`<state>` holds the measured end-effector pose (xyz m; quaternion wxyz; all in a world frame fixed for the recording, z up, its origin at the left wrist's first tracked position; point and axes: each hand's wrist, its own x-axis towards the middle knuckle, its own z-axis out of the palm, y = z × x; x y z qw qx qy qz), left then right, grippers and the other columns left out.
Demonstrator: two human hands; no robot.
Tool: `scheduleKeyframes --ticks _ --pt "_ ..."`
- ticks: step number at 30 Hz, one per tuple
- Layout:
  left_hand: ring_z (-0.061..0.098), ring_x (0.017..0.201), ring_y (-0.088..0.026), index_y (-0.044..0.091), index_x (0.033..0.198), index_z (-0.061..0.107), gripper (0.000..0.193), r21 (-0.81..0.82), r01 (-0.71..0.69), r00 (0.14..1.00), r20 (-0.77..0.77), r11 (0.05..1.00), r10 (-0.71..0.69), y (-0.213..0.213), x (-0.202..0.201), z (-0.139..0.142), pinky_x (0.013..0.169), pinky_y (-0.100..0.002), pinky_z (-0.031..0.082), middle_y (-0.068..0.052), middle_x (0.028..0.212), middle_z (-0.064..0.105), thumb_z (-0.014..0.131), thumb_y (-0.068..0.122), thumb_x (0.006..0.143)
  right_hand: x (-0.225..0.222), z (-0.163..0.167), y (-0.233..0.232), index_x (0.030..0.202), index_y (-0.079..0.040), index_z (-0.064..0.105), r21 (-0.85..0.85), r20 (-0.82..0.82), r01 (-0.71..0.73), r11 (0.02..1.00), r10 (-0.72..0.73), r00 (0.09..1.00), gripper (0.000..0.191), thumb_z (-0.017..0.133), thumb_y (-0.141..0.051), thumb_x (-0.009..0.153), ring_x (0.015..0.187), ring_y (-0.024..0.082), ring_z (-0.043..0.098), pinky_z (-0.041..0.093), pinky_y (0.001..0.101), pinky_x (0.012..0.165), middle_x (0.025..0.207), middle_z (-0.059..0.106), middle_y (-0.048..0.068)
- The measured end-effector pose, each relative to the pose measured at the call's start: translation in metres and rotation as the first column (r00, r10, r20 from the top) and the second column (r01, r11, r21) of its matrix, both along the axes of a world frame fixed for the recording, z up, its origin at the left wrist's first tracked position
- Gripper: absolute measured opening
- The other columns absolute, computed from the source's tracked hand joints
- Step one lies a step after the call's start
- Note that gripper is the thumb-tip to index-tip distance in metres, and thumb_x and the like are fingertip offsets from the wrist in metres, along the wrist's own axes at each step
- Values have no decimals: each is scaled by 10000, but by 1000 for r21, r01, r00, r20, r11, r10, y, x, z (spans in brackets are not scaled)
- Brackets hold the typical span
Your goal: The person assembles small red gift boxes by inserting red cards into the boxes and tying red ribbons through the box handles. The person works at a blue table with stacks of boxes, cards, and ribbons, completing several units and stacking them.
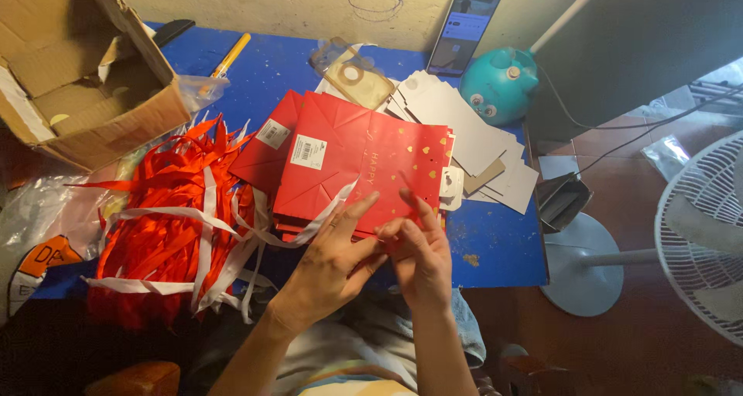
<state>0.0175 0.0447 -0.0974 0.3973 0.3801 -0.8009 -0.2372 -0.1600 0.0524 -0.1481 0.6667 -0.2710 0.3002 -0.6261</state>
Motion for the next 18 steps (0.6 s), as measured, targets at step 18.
scheduleKeyframes --ticks 18 --pt "635 674 -242 79 1108 767 254 164 -162 977 -114 973 182 -2 7 4 631 -360 503 -93 747 657 716 36 863 -22 24 5 1377 22 564 -290 -686 -115 950 -122 717 399 624 -151 1023 1247 240 614 501 383 1052 1294 653 168"
